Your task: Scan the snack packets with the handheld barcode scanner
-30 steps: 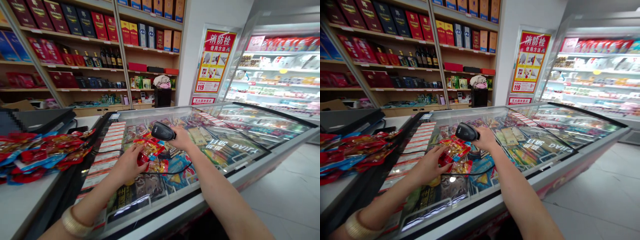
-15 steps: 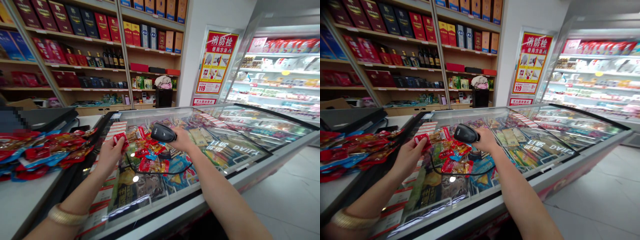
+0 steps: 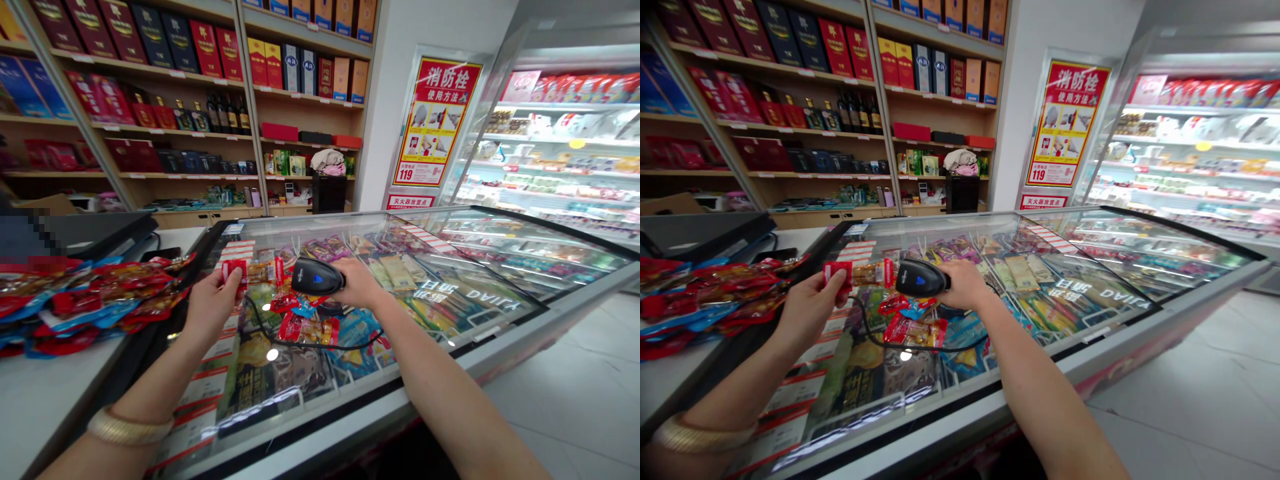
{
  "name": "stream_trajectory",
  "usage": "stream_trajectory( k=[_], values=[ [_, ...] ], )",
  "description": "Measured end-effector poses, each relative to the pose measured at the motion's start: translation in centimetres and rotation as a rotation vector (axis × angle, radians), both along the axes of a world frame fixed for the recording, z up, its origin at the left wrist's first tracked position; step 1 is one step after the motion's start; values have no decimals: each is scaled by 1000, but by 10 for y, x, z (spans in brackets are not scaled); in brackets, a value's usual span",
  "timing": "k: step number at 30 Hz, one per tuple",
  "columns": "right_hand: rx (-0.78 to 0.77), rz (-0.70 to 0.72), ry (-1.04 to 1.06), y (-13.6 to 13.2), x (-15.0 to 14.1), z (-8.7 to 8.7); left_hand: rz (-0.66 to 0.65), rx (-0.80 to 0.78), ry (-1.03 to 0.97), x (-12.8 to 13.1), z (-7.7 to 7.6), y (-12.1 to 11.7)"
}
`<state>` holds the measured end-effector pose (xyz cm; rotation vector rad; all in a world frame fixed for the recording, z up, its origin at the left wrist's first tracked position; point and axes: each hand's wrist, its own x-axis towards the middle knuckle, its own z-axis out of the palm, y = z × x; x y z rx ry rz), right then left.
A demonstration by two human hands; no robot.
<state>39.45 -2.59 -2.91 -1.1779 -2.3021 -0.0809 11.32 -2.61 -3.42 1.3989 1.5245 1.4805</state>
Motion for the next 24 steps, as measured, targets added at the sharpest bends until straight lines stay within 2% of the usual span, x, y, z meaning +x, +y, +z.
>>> stream_trajectory(
  k=[6, 9, 11, 13, 15, 17, 20, 22, 24],
  values=[
    [-5, -5, 21, 1, 1, 0, -44, -39, -110, 4, -4, 3],
    [5, -6, 54, 4, 4, -5, -35, 37, -86, -1, -1, 7],
    [17, 3, 91, 6, 6, -8, 78, 185, 87, -15, 7, 10],
    [19, 30, 138, 7, 8, -10, 252, 344, 354, -39, 16, 12],
    [16, 54, 183, 8, 8, -12, 418, 423, 566, -67, 24, 14],
    [13, 66, 211, 9, 9, -12, 538, 366, 663, -94, 26, 16],
    [5, 64, 216, 8, 9, -12, 657, 132, 731, -117, 19, 18],
    [3, 52, 209, 8, 9, -13, 694, 44, 777, -118, 14, 18],
    [17, 32, 197, 9, 10, -13, 702, 73, 819, -109, 13, 17]
  ],
)
